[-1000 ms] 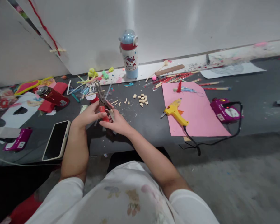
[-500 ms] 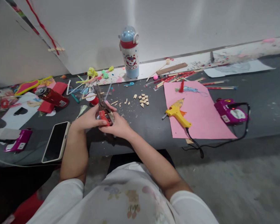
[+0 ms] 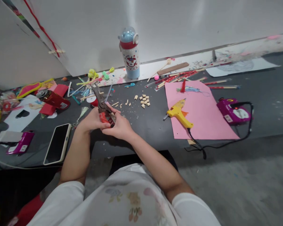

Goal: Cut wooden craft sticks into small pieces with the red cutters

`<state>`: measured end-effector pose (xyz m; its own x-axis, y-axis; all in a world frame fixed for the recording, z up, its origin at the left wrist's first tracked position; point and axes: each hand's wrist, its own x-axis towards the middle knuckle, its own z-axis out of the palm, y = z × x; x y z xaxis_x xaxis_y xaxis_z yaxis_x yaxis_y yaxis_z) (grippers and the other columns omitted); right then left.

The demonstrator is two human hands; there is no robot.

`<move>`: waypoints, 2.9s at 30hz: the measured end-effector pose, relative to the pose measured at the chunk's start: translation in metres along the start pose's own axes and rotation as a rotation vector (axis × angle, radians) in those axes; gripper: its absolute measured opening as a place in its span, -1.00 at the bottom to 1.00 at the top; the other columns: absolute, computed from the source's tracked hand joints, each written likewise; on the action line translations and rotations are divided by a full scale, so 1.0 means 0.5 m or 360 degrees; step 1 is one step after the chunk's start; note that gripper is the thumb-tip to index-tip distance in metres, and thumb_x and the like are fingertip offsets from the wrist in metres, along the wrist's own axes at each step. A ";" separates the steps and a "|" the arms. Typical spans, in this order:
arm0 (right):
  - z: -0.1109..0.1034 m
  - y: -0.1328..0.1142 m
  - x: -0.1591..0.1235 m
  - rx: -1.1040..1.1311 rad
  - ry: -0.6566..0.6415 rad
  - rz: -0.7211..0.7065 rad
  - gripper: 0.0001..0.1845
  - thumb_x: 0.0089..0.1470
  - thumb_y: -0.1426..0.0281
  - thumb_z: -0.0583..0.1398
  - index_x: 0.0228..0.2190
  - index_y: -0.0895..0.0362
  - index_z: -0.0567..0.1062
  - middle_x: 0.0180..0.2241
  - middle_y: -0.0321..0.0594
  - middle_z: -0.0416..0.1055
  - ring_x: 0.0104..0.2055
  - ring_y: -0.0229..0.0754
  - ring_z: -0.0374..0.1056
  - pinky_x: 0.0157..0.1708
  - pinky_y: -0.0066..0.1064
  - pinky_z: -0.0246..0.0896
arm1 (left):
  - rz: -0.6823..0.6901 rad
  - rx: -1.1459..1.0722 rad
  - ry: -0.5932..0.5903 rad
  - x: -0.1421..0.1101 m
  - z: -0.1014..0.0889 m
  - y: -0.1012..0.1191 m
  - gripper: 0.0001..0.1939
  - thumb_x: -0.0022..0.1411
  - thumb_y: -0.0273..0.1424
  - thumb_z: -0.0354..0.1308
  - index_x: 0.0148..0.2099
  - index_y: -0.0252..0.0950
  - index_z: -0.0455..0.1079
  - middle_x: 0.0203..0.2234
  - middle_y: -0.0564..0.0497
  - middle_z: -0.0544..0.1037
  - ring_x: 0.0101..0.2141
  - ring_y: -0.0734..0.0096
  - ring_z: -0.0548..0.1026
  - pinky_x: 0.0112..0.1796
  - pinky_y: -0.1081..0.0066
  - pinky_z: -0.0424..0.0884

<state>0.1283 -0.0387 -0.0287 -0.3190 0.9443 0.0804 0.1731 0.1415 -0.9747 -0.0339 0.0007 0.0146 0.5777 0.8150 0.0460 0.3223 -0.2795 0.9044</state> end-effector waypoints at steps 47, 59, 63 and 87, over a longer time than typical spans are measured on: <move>0.017 0.020 0.017 0.0249 -0.0105 0.0126 -0.72 0.06 0.29 0.01 -0.18 0.12 0.26 -0.18 -0.17 0.34 -0.10 -0.13 0.27 -0.05 -0.25 0.19 | 0.0502 0.1410 0.1314 -0.013 -0.051 -0.006 -0.82 0.28 -0.31 0.03 -0.19 -0.19 0.46 -0.36 0.00 0.57 -0.29 0.38 0.50 -0.19 0.35 0.38; 0.008 -0.003 0.003 0.0182 -0.0134 0.0054 -0.69 0.06 0.15 0.09 -0.26 0.10 0.21 -0.38 -0.33 0.23 -0.30 -0.22 0.22 -0.25 -0.36 0.16 | 0.0532 0.1253 0.1237 -0.016 -0.058 -0.006 -0.80 0.30 -0.27 0.03 -0.19 -0.19 0.46 -0.34 0.02 0.58 -0.28 0.39 0.51 -0.21 0.34 0.37; 0.008 0.001 0.003 0.0167 -0.0133 0.0035 -0.70 0.07 0.17 0.09 -0.25 0.11 0.22 -0.37 -0.32 0.24 -0.29 -0.23 0.23 -0.25 -0.36 0.17 | 0.0517 0.1323 0.1207 -0.017 -0.060 -0.005 -0.78 0.31 -0.28 0.02 -0.18 -0.20 0.46 -0.33 0.04 0.59 -0.29 0.40 0.51 -0.23 0.33 0.38; 0.016 0.009 0.006 0.0221 -0.0111 0.0039 -0.68 0.10 0.16 0.07 -0.21 0.13 0.24 -0.34 -0.30 0.27 -0.24 -0.21 0.26 -0.16 -0.32 0.16 | 0.0466 0.1277 0.1148 -0.018 -0.061 -0.004 -0.78 0.28 -0.36 0.01 -0.16 -0.22 0.48 -0.33 -0.01 0.58 -0.28 0.40 0.50 -0.19 0.37 0.38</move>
<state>0.1209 -0.0376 -0.0346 -0.3808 0.9235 0.0460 0.0526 0.0713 -0.9961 -0.0626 0.0092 0.0251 0.2245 0.6947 0.6834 0.7862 -0.5435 0.2943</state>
